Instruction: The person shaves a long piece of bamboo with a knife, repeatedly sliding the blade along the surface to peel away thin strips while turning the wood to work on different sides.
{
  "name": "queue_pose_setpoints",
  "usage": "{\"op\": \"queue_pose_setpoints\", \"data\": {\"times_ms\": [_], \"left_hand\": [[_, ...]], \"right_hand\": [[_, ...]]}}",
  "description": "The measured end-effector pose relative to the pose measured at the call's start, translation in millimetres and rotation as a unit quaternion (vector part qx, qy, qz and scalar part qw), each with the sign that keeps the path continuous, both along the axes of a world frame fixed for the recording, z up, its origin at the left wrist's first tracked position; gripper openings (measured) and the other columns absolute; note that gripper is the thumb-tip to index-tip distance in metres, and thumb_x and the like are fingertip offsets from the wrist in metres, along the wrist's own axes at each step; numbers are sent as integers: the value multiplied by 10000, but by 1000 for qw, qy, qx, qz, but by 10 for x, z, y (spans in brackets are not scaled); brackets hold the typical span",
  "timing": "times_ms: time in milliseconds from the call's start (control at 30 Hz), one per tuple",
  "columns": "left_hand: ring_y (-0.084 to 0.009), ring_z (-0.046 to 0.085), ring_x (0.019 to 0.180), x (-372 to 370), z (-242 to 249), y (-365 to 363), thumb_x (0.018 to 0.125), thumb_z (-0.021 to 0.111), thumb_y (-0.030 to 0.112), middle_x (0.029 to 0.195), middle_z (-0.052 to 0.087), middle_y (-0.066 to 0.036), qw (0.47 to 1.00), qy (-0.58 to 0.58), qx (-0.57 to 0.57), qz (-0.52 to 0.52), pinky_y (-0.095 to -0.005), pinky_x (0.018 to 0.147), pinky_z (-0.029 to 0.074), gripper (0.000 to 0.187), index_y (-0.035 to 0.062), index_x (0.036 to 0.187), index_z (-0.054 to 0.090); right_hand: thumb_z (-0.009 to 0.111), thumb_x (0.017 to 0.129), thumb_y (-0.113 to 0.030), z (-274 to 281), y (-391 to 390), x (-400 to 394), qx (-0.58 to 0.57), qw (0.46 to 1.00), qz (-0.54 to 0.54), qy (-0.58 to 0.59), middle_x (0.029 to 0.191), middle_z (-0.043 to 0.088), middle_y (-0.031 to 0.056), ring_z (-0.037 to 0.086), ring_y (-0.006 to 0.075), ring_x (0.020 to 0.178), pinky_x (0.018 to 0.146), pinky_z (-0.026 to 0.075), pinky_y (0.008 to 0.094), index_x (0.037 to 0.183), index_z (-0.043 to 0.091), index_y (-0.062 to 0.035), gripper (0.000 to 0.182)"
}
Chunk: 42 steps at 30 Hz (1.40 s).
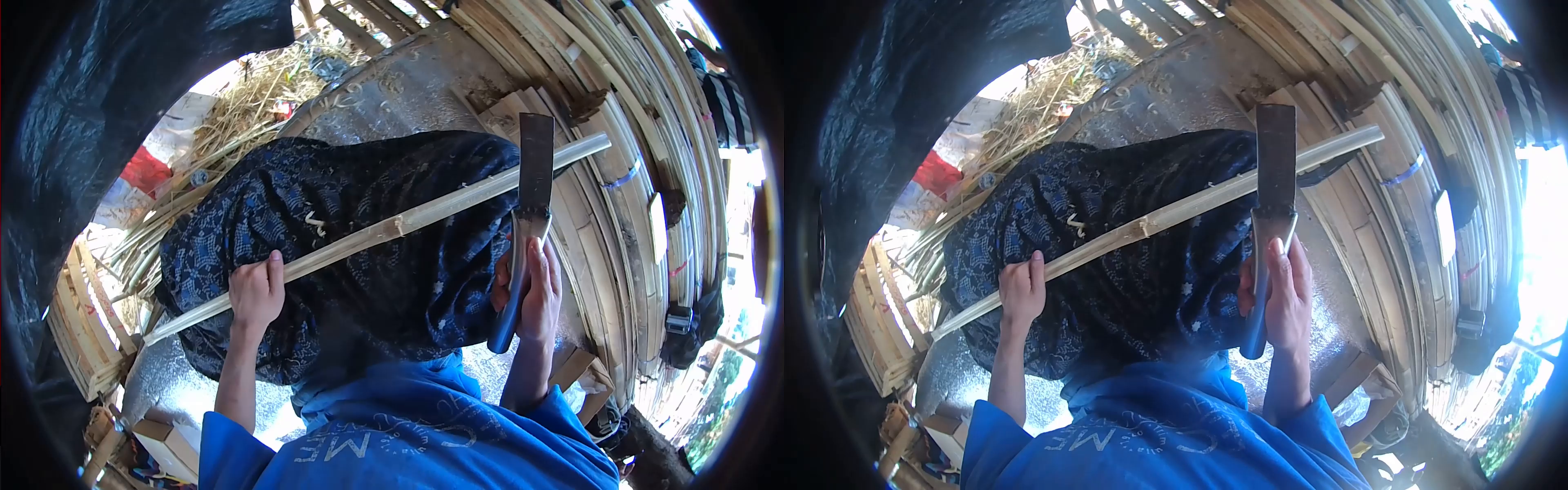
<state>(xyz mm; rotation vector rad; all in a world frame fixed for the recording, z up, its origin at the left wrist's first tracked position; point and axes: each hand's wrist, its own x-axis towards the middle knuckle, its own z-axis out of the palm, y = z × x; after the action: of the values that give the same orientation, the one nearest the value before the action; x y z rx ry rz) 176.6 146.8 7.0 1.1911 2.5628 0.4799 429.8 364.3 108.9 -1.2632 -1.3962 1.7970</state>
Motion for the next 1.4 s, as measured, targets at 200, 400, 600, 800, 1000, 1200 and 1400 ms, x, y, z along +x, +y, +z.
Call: {"op": "queue_pose_setpoints", "data": {"times_ms": [200, 400, 600, 800, 1000, 1200, 1400], "left_hand": [[-348, 598, 514, 22, -79, 10, 972, 414, 260, 565, 600, -167, 998, 43, 32, 19, -447, 539, 477, 487, 32, 590, 612], [-352, 585, 487, 29, -97, 9, 978, 406, 279, 519, 575, -171, 999, 41, 16, 30, -449, 545, 480, 535, 30, 548, 603], [-368, 584, 478, 32, -110, 24, 984, 385, 298, 523, 576, -192, 999, 35, 2, 23, -456, 547, 484, 573, 19, 540, 617], [-365, 596, 485, 36, -137, 26, 981, 372, 310, 517, 570, -201, 999, 36, -5, 36, -463, 539, 487, 585, 19, 539, 621], [-366, 597, 481, 92, -240, -68, 971, 378, 283, 522, 574, -205, 997, 56, 14, 49, -464, 534, 491, 571, 21, 519, 609], [-367, 595, 476, 69, -217, 21, 965, 378, 271, 523, 572, -213, 997, 60, -7, 51, -465, 538, 496, 567, 8, 512, 598], [-355, 589, 458, 87, -303, -35, 962, 383, 268, 499, 560, -204, 996, 70, 24, 59, -453, 523, 494, 574, 4, 493, 581]], "right_hand": [[407, 1002, -356, -28, -82, 49, 6, 1000, 21, 11, 640, 532, 67, 510, 123, 418, 372, 409, 228, 1123, 498, -21, 368], [387, 1007, -309, 80, 0, 128, 50, 979, -39, 195, 602, 514, 81, 490, 129, 416, 354, 393, 248, 1064, 486, 12, 341], [514, 970, -322, -731, -664, -141, 24, 978, 167, -120, 621, 509, 23, 499, 112, 450, 386, 403, 248, 1041, 505, -33, 298], [428, 985, -397, -62, -56, 82, 48, 997, -55, 20, 575, 521, 53, 518, 126, 425, 360, 417, 250, 916, 509, -53, 360], [546, 957, -251, -961, -845, -244, 188, 962, 162, -116, 734, 574, 85, 527, 174, 641, 579, 424, 280, 1192, 511, 11, 353], [442, 992, -342, -22, -168, 136, 1, 994, -55, 95, 628, 521, 33, 448, 110, 404, 383, 397, 248, 973, 500, -52, 297], [440, 982, -397, -470, -454, -85, 121, 988, -54, 81, 637, 547, 25, 491, 114, 442, 412, 440, 243, 990, 537, -65, 346]]}}
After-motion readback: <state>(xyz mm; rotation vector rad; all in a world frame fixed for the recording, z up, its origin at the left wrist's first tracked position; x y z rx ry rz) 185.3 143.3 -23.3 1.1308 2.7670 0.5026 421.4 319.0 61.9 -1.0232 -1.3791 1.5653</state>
